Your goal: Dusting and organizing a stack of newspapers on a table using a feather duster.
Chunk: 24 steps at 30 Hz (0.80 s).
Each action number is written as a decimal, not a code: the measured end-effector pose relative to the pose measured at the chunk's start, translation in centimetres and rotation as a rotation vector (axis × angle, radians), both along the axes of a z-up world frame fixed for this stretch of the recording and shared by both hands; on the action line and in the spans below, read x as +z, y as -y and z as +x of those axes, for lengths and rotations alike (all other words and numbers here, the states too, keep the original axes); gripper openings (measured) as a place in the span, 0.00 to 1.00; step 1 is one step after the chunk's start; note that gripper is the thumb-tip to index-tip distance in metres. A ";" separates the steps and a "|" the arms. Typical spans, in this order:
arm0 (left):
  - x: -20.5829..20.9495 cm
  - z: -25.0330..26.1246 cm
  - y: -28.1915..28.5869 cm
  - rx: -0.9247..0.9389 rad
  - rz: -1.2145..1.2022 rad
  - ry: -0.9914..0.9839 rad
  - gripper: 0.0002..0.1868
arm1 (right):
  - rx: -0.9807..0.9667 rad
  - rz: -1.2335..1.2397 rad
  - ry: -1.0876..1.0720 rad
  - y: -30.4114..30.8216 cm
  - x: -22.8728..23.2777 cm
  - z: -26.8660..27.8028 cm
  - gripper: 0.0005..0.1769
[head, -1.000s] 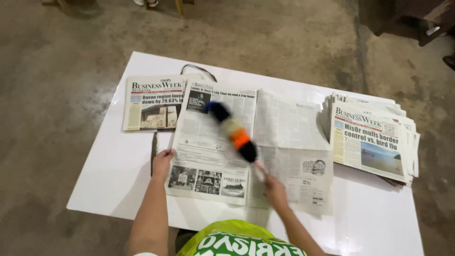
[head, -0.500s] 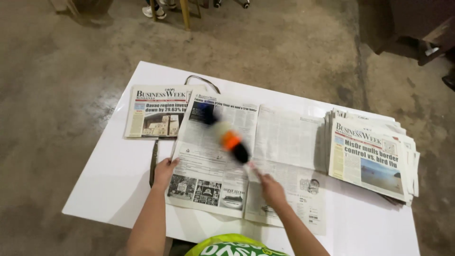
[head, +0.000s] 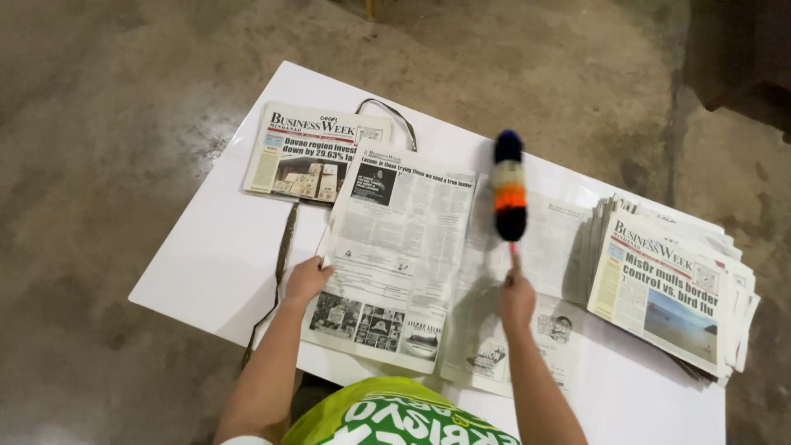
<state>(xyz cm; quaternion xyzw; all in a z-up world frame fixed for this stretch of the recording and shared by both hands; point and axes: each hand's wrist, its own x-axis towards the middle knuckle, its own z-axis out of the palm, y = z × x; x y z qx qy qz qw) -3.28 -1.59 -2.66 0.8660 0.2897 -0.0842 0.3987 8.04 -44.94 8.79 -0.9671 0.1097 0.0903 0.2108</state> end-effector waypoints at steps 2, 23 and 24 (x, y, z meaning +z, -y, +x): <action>1.8 0.4 -0.1 -0.035 0.084 -0.071 0.28 | 0.129 0.133 -0.003 -3.6 3.0 -4.5 0.36; 1.8 5.1 -2.2 0.330 -0.308 0.434 0.13 | -0.298 0.480 0.135 7.8 -4.9 -10.0 0.31; 1.9 4.8 -2.2 0.333 -0.307 0.440 0.13 | -0.293 0.482 0.139 7.3 -5.3 -10.3 0.31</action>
